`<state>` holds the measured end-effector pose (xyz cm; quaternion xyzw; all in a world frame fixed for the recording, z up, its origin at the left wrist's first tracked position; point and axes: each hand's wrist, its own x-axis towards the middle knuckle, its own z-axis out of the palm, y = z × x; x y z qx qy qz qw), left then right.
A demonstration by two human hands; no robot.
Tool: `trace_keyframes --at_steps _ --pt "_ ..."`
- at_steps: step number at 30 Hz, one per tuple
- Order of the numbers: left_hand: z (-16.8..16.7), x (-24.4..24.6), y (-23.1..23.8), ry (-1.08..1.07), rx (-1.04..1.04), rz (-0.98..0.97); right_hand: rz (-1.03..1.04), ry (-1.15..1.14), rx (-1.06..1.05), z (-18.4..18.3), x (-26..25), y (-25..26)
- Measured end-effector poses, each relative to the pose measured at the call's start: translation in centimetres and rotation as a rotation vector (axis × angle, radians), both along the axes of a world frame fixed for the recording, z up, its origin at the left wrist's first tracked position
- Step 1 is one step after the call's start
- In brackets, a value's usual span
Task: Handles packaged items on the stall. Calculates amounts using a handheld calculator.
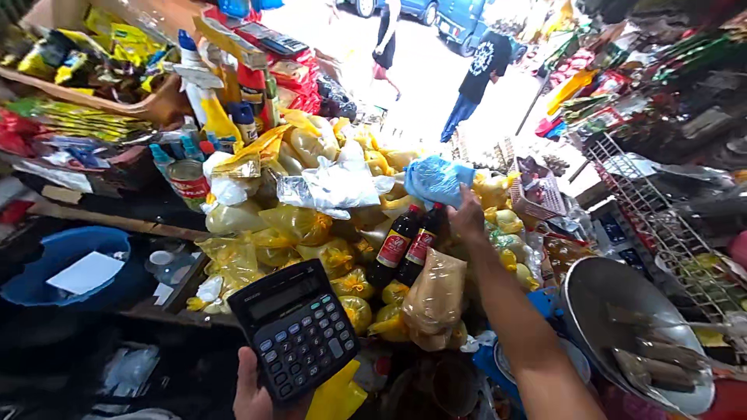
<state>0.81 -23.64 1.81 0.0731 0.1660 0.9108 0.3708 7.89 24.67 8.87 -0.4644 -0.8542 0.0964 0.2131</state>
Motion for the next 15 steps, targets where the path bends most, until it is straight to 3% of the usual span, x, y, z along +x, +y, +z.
trace_keyframes --at_steps 3,8,11,15 --pt "1.9 0.5 3.7 0.059 0.031 -0.104 0.251 0.138 0.156 1.8 3.5 -9.8" --pt "5.4 2.6 9.5 0.053 0.027 -0.272 0.463 0.442 0.125 1.2 10.8 -25.0" --pt "5.7 4.4 11.2 0.021 0.005 -0.389 0.400 0.478 0.147 0.0 13.7 -29.1" --pt "6.2 7.0 12.5 -0.042 0.015 -0.568 0.289 0.422 0.211 0.4 16.1 -30.6"
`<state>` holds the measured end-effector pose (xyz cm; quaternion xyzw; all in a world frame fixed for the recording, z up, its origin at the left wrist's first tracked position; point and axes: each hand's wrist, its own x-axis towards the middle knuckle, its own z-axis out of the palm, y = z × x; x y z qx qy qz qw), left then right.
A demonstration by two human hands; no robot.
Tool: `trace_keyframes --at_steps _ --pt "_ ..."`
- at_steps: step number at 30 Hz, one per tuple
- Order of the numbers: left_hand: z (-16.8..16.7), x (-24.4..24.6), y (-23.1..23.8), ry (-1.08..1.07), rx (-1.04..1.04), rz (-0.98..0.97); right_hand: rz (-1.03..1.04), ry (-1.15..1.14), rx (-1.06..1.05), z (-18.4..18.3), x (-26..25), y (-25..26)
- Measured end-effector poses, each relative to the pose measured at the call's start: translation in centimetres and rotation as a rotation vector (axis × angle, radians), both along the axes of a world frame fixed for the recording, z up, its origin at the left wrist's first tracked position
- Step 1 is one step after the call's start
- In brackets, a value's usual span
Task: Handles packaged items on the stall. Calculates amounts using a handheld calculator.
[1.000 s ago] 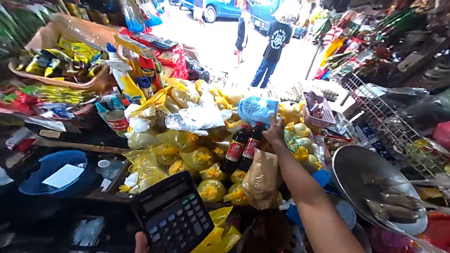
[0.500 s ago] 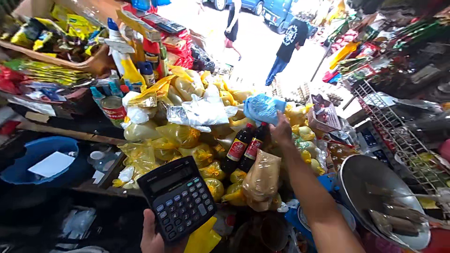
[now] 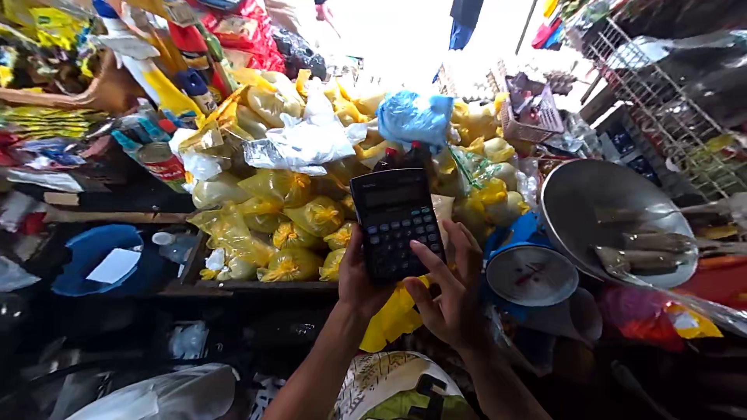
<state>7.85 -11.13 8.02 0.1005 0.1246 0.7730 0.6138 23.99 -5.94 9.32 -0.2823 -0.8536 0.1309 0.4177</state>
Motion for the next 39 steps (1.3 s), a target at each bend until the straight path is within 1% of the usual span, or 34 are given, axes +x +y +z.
trace_keyframes --at_steps 3,6,12,14,16,18,21,23,27,32,34,37,39 --pt "0.2 1.5 0.3 -0.010 -0.006 -0.065 -0.073 -0.016 0.022 0.5 1.0 -0.2" --pt "0.2 2.6 0.4 -0.012 -0.028 -0.082 -0.145 -0.121 -0.007 -0.4 1.1 -0.1" --pt "0.1 2.9 -0.1 0.015 -0.068 -0.073 -0.071 -0.152 -0.054 -0.5 1.9 -2.2" --pt "0.2 3.0 -0.1 0.000 -0.073 -0.074 -0.061 -0.115 -0.067 -0.4 2.3 -2.5" --pt "0.2 2.9 -0.2 -0.024 -0.029 -0.096 -0.070 0.012 -0.048 0.3 3.2 -2.8" --pt "0.0 2.8 -0.3 -0.019 -0.011 -0.103 -0.111 0.089 -0.017 0.6 4.2 -2.9" --pt "0.1 2.8 -0.4 -0.051 -0.015 -0.107 -0.192 0.036 -0.001 -0.7 4.7 -2.7" --pt "0.2 2.8 -0.5 -0.086 -0.001 -0.115 -0.198 0.006 -0.007 -1.4 4.7 -2.6" --pt "0.3 2.9 -0.4 -0.105 0.016 -0.112 -0.148 0.058 -0.017 -0.9 5.1 -2.8" --pt "0.3 3.2 -0.2 -0.060 0.037 -0.107 -0.137 0.031 -0.052 -0.9 5.7 -2.5" --pt "0.3 3.2 -0.2 -0.065 0.039 -0.109 -0.140 0.029 -0.031 -0.5 6.0 -2.8" --pt "0.2 3.4 -0.3 -0.080 0.042 -0.124 -0.170 -0.036 -0.045 -1.1 6.0 -2.9" --pt "0.2 3.4 -0.3 -0.088 0.050 -0.139 -0.169 -0.027 -0.048 -0.9 6.0 -3.0"
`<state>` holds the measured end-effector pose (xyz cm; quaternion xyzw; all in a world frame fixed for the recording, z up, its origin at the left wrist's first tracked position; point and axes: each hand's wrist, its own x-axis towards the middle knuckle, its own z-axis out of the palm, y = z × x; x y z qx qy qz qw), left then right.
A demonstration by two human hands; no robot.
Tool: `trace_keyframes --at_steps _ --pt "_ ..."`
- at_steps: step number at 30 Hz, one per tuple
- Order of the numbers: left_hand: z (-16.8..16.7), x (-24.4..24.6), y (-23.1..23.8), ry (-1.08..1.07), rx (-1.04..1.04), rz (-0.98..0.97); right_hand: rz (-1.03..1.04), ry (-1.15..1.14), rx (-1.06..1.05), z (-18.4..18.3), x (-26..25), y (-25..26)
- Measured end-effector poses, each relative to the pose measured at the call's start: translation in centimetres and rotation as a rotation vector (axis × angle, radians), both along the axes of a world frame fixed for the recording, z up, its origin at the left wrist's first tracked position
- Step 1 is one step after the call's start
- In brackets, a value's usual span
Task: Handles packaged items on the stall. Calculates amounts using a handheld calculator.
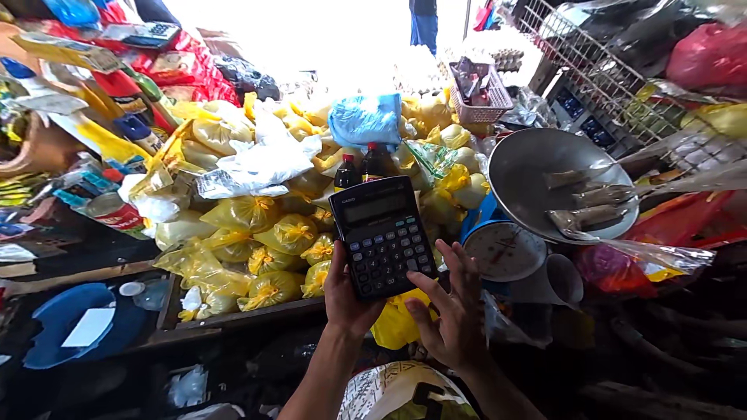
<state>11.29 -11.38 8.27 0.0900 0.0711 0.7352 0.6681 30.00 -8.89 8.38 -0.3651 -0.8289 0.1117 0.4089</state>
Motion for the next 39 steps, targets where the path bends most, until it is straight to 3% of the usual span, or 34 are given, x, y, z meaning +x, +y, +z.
trace_keyframes --at_steps 18,39 --pt "1.1 1.4 0.2 -0.049 -0.036 -0.054 0.028 0.113 -0.001 0.0 1.4 0.2" --pt "1.1 1.2 -0.6 0.078 -0.025 0.023 -0.019 -0.063 -0.006 1.2 -1.4 -0.4"
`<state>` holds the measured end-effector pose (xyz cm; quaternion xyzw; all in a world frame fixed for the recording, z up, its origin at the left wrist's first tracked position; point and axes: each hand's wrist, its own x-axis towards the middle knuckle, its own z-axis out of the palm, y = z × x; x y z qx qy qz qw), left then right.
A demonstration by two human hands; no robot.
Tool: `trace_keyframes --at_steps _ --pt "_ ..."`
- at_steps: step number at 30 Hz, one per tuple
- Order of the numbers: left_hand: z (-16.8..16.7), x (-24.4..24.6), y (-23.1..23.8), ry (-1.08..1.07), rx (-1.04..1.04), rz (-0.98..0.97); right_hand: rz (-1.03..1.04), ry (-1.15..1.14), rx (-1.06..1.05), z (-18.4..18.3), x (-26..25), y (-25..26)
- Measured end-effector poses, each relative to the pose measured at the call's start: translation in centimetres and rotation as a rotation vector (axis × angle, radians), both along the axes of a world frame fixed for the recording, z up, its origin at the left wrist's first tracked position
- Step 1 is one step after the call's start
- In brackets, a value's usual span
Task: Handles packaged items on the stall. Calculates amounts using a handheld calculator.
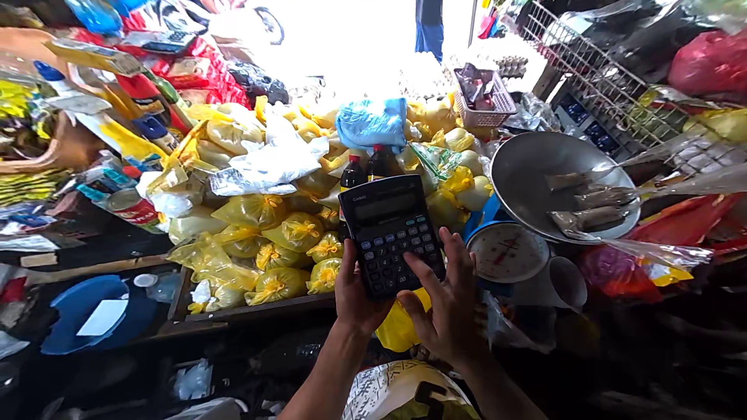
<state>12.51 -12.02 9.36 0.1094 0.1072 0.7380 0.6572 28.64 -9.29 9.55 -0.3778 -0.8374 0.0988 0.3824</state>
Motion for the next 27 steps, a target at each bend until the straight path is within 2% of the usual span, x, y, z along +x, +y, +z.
trace_keyframes --at_steps 6,12,15,19,27 --pt "-0.4 -0.3 -0.2 -0.009 -0.012 0.019 0.183 -0.002 -0.009 -0.9 0.1 -1.8" --pt "-0.2 -0.2 -0.2 0.015 -0.002 0.035 0.077 0.203 0.063 0.7 2.0 -1.0" --pt "-0.3 -0.2 -0.3 -0.023 0.011 0.004 0.008 0.165 0.072 -0.5 2.0 -0.1" --pt "-0.2 -0.2 -0.5 -0.139 0.006 -0.039 0.013 0.140 0.076 -1.5 1.6 -0.2" --pt "0.1 -0.2 -0.8 -0.005 0.018 -0.005 0.024 0.145 0.077 -0.5 1.0 -0.1"
